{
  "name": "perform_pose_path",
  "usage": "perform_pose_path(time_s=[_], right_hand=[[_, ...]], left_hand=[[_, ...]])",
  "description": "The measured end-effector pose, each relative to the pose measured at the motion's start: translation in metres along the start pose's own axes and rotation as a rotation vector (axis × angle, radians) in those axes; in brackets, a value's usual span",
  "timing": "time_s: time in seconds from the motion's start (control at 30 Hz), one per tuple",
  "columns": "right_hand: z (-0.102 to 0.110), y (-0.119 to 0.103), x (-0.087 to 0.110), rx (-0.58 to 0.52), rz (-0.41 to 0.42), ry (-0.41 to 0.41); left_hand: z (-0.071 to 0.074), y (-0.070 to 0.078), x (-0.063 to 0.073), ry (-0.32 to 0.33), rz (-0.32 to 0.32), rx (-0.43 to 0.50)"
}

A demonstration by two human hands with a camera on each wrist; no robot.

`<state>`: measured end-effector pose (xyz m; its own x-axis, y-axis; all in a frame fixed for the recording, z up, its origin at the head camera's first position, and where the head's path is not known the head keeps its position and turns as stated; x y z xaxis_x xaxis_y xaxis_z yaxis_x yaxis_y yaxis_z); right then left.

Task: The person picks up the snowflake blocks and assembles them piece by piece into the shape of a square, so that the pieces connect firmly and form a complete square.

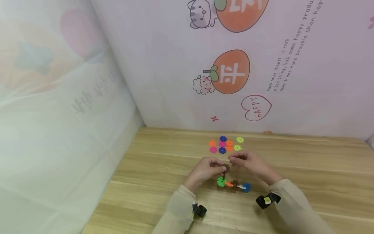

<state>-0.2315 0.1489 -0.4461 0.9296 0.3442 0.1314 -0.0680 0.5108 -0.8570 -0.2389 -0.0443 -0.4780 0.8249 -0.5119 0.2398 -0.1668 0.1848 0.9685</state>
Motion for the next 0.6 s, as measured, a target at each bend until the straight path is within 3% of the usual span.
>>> perform_pose_path(time_s=[0.2, 0.33, 0.6], right_hand=[[0.017, 0.008, -0.02, 0.305, 0.075, 0.147], [0.022, 0.013, -0.033, 0.396, 0.085, 0.192], [0.022, 0.016, -0.054, 0.513, 0.06, 0.193]], left_hand=[[0.002, -0.001, 0.001, 0.009, 0.003, -0.036], [0.003, -0.001, 0.003, 0.011, 0.014, -0.039], [0.006, 0.0, 0.003, 0.03, -0.003, -0.105]])
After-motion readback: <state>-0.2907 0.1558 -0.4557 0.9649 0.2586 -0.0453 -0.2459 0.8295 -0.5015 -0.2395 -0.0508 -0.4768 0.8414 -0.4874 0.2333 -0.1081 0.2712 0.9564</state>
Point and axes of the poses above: each hand's wrist, its own x-axis away from the middle knuckle, its own z-axis out of the back of the hand, y = z × x, the point moved 3 cm from there along -x, towards the middle knuckle, and after that the axes turned 3 degrees about -y, right-handed, at the moved point
